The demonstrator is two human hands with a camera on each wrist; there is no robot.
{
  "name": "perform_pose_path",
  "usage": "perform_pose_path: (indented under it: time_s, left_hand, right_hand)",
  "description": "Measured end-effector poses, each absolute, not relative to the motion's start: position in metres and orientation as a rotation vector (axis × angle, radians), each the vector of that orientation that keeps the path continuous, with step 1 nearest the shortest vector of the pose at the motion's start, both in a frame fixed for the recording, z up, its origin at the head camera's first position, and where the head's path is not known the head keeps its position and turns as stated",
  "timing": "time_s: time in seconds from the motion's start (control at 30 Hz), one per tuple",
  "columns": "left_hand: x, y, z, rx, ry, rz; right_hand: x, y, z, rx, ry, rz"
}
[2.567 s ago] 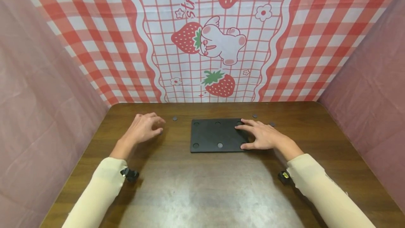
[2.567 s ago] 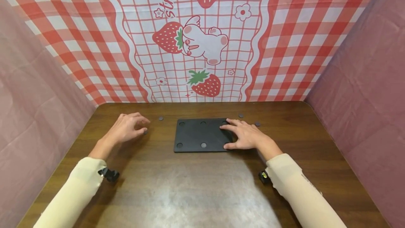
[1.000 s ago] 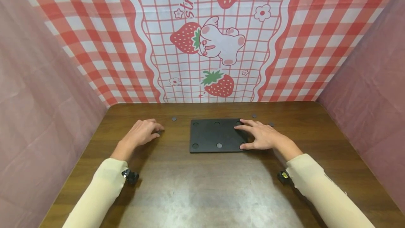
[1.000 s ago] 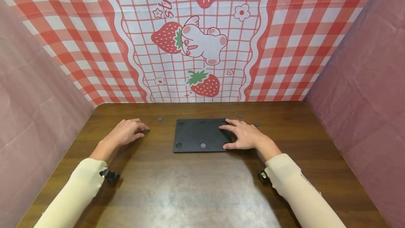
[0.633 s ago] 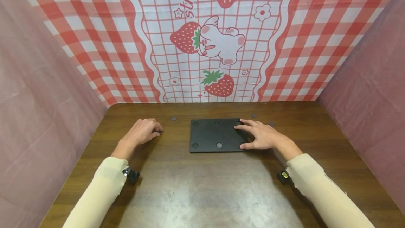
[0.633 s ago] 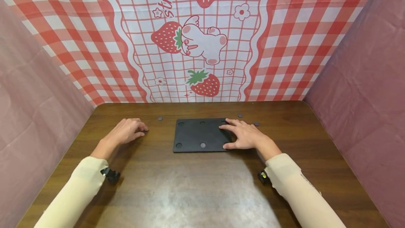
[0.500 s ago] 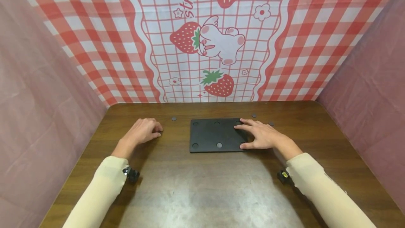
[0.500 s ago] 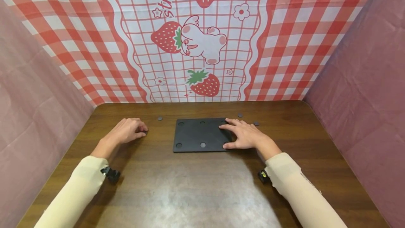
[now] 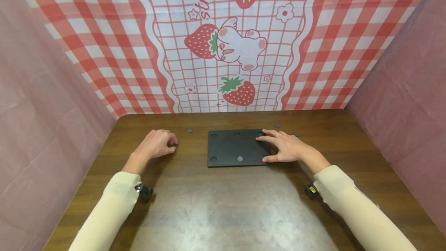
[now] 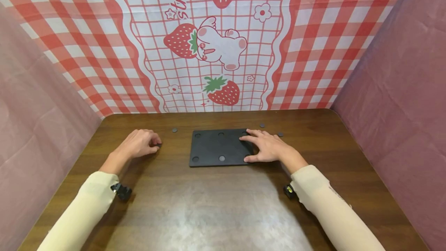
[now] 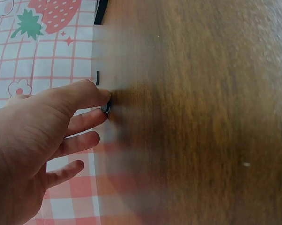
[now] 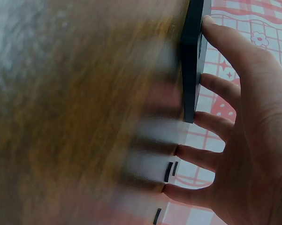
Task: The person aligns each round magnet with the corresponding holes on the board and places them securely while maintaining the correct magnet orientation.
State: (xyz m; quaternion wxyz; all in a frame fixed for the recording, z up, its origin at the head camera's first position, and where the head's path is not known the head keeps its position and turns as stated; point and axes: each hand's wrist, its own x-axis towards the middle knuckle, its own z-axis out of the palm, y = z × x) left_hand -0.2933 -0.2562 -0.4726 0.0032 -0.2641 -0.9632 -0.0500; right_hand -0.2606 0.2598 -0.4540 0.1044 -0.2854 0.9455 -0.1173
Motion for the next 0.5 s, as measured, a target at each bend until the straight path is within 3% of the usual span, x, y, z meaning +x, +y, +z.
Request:
perform_pose_path:
  time_s: [0.2, 0.5]
  left_hand:
    - [-0.333, -0.281, -0.526, -0.824, -2.959, -0.112]
    - [-0.312, -0.271, -0.501, -0.868, -2.912, -0.232]
  right_hand:
    - [-0.260, 0.260, -0.453, -0.859, 2.791, -0.341]
    - [-0.259, 0.259, -0.452, -0.870, 2.781, -0.344]
